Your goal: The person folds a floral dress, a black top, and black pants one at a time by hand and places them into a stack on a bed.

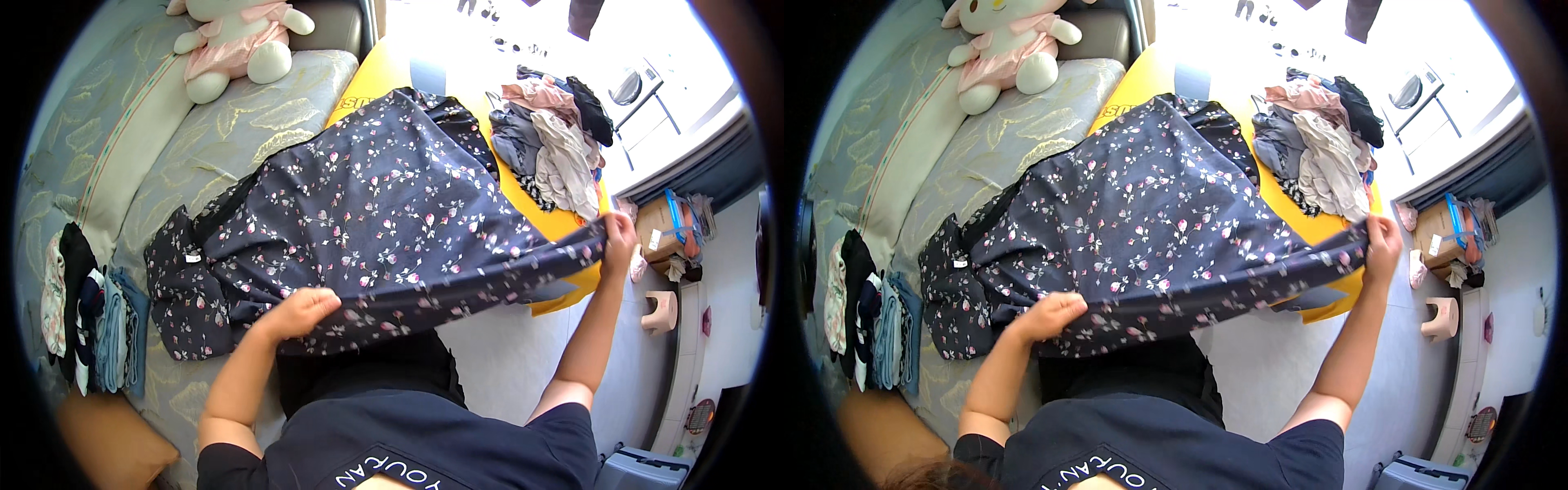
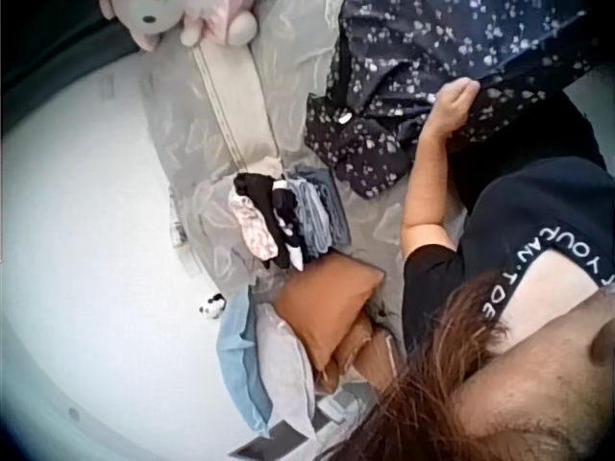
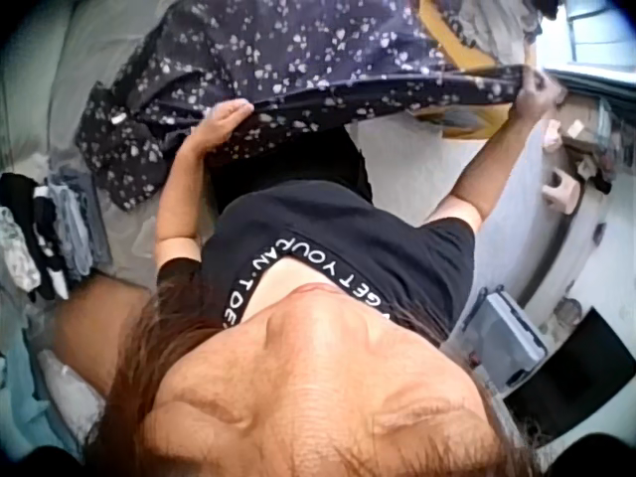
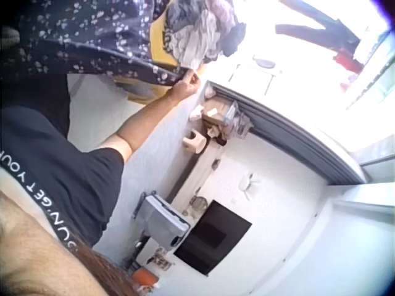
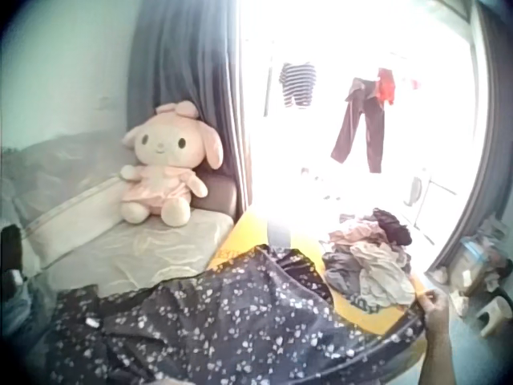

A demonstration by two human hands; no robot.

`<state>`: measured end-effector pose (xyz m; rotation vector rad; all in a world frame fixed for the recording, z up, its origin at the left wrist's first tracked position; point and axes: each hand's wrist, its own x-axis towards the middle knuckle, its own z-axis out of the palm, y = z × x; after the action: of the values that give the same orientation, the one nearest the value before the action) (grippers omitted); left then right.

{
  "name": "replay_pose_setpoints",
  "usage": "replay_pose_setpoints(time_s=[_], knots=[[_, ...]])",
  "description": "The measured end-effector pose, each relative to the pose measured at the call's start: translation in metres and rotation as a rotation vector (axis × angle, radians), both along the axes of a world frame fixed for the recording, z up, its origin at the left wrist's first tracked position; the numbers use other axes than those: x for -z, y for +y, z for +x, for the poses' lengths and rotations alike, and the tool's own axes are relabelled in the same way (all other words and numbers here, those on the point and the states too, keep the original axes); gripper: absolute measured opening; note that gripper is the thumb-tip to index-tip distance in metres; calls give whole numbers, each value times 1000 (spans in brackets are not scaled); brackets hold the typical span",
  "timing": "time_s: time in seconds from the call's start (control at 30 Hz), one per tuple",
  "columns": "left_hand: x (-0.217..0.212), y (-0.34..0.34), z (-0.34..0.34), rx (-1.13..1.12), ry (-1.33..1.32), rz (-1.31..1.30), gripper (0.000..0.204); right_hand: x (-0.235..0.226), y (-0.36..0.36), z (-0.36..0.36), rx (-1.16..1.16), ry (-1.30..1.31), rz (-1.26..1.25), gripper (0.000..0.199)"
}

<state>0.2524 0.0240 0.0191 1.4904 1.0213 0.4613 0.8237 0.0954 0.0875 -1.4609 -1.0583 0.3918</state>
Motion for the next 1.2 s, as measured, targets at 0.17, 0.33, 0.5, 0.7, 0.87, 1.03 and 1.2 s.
replay_pose_setpoints(time_s=[0.17, 0.33, 0.5, 0.7, 0.87, 1.03, 1.2], knots=[[33, 61, -32, -480, -71, -312, 25, 18, 131, -25, -110, -69, -112, 30], [25, 53, -30, -553, 114, 254, 49, 53, 168, -62, -302, -72, -450, 70], [3, -21, -22, -190, 834, 763, 84, 100, 120, -47, -242, -560, -586, 88], [36, -38, -58, -367, 719, 773, 15, 133, 59, -48, -62, -759, -391, 36], [14, -18, -75, -687, 321, 282, 23, 130, 73, -25, 79, 13, -27, 23], [5, 4, -116, -682, 527, 382, 28, 89, 110, 5, 88, 32, 181, 25], [9, 24, -103, -608, 1313, 529, 27, 71, 149, -44, -27, -540, -11, 35]])
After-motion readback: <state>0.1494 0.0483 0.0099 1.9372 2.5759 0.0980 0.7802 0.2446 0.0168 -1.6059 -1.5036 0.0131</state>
